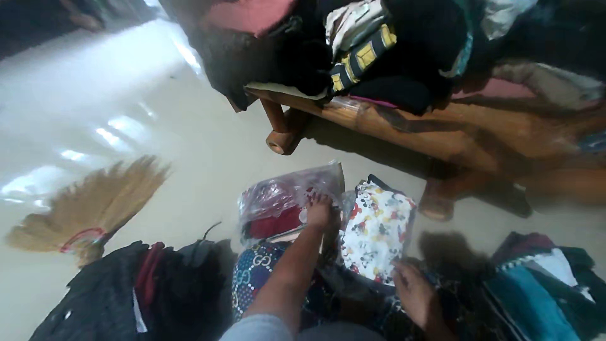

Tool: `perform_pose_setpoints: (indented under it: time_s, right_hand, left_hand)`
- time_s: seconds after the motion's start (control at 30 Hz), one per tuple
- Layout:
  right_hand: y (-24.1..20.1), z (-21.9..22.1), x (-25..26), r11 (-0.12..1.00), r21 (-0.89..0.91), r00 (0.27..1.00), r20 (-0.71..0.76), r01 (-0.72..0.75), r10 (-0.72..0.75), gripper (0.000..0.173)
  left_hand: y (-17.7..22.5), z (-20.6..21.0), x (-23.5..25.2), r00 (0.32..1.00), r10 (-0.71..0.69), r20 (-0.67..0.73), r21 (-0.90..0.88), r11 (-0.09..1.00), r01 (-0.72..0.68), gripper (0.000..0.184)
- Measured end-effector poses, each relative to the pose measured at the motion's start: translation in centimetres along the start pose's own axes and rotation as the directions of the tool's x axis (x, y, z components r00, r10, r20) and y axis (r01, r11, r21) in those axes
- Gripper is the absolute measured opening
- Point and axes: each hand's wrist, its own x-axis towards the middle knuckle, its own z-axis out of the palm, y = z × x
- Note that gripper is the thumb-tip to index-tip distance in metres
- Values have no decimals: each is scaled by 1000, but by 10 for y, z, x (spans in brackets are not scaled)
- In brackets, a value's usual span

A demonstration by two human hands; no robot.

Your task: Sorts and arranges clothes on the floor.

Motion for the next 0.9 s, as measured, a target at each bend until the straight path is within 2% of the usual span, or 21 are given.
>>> perform_pose_setpoints:
  time_s: [0.13, 0.27, 0.33, 0.4, 0.43, 0.5, 0.57, 0.63, 0.7, 0.77, 0.83, 0.87, 0.9]
  right_hand:
    - [-5, -6, 8, 992, 98, 994, 90, -77, 68, 34]
    - [-23, -1, 27, 884, 463, 985, 173, -61, -23, 29]
    - [-48, 8, 43, 820, 568, 960, 262, -66, -104, 30]
    - [-78, 24, 62, 783, 612, 928, 346, -112, -137, 33]
    - [-94, 34, 74, 776, 614, 916, 379, -146, -128, 35]
    - [-120, 54, 98, 826, 538, 912, 403, -169, -76, 39]
    - [-134, 70, 119, 935, 342, 933, 359, -94, -37, 44]
    - [-142, 83, 134, 979, 197, 946, 324, -54, -13, 45]
    - [-146, 92, 144, 990, 122, 957, 290, -68, 30, 48]
    - [-150, 99, 154, 983, 126, 958, 271, -130, 92, 58]
    - [-155, 105, 160, 953, 219, 951, 272, -207, 145, 61]
    - [-159, 109, 158, 931, 283, 947, 286, -232, 149, 58]
    - [-165, 110, 153, 899, 358, 937, 324, -252, 134, 57]
  left_hand:
    - [-32, -33, -6, 1000, 13, 14, -368, 930, -7, 38]
    - [-64, -51, -37, 997, -41, 70, -700, 710, 78, 37]
    - [-75, -53, -56, 996, 58, 68, -734, 679, 10, 30]
    - [-81, -50, -73, 981, 176, 83, -677, 732, -74, 31]
    - [-81, -50, -79, 973, 211, 94, -639, 762, -104, 41]
    - [-80, -57, -90, 985, 166, 51, -573, 812, -107, 59]
    - [-85, -71, -100, 998, 31, -63, -515, 855, -59, 60]
    - [-97, -89, -106, 985, -56, -162, -478, 878, -29, 57]
    - [-114, -102, -111, 973, -98, -208, -471, 882, -11, 55]
    - [-122, -108, -121, 959, -148, -242, -515, 857, 3, 49]
    - [-122, -99, -132, 937, -223, -269, -650, 760, -6, 38]
    - [-115, -91, -140, 939, -260, -226, -759, 651, -2, 33]
    - [-104, -80, -151, 948, -284, -141, -867, 498, 20, 31]
